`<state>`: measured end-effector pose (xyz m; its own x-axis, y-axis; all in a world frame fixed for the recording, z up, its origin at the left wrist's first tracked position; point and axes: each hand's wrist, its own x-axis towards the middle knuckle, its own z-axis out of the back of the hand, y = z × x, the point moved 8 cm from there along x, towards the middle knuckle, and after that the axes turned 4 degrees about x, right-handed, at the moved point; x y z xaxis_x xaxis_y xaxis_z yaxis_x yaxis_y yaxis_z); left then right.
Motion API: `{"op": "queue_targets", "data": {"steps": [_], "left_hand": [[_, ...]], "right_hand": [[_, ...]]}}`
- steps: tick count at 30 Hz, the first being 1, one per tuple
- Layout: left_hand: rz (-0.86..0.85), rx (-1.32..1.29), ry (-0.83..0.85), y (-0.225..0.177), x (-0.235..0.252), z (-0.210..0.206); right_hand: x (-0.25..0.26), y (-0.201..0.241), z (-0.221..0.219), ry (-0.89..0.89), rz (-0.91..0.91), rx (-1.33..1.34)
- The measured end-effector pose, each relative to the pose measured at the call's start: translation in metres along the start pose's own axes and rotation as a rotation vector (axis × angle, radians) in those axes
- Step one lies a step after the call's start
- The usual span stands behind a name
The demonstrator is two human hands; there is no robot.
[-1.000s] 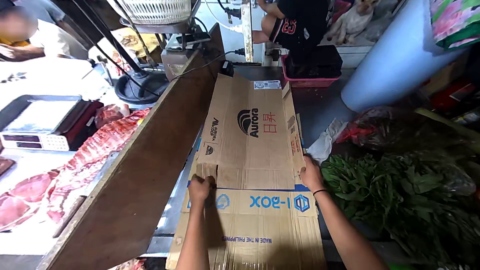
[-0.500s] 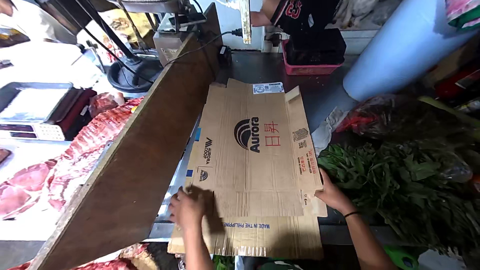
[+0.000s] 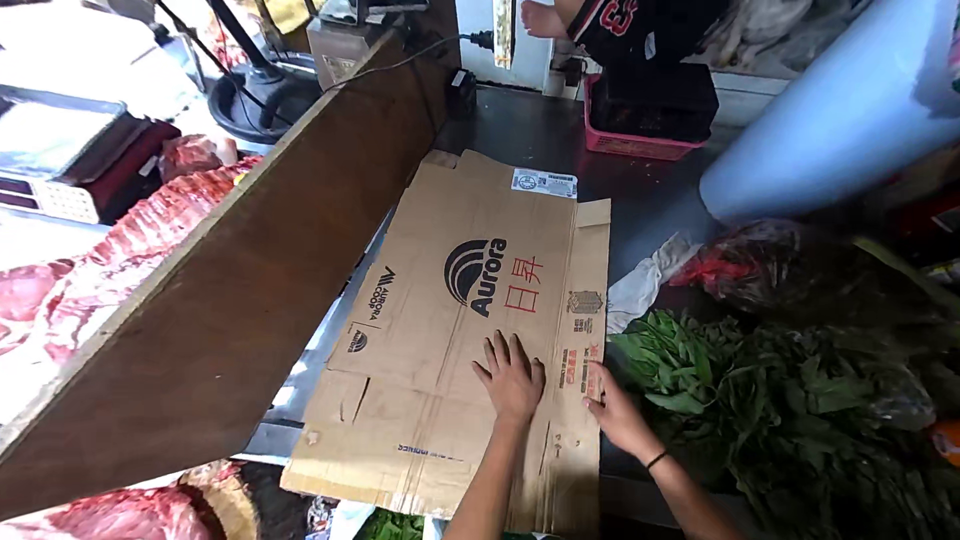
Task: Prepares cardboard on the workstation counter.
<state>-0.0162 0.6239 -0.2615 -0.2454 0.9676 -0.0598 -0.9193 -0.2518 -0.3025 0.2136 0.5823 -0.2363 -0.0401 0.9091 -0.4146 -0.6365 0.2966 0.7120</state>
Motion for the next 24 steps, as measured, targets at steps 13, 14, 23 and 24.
{"op": "queue_targets", "data": {"steps": [13,14,23,24], "left_hand": [[-0.040,0.224,-0.185,-0.005,-0.004,-0.049],[-0.041,0.226,-0.186,-0.004,-0.004,-0.051],[-0.025,0.198,-0.163,-0.005,-0.008,-0.057],[-0.023,0.196,-0.153,-0.005,-0.008,-0.058]], "right_hand": [[0.249,0.223,0.105,0.105,0.548,-0.243],[0.285,0.235,0.104,0.089,0.569,-0.253],[0.512,0.229,0.109,-0.057,0.336,-0.605],[0.520,0.228,0.111,-0.053,0.303,-0.618]]}}
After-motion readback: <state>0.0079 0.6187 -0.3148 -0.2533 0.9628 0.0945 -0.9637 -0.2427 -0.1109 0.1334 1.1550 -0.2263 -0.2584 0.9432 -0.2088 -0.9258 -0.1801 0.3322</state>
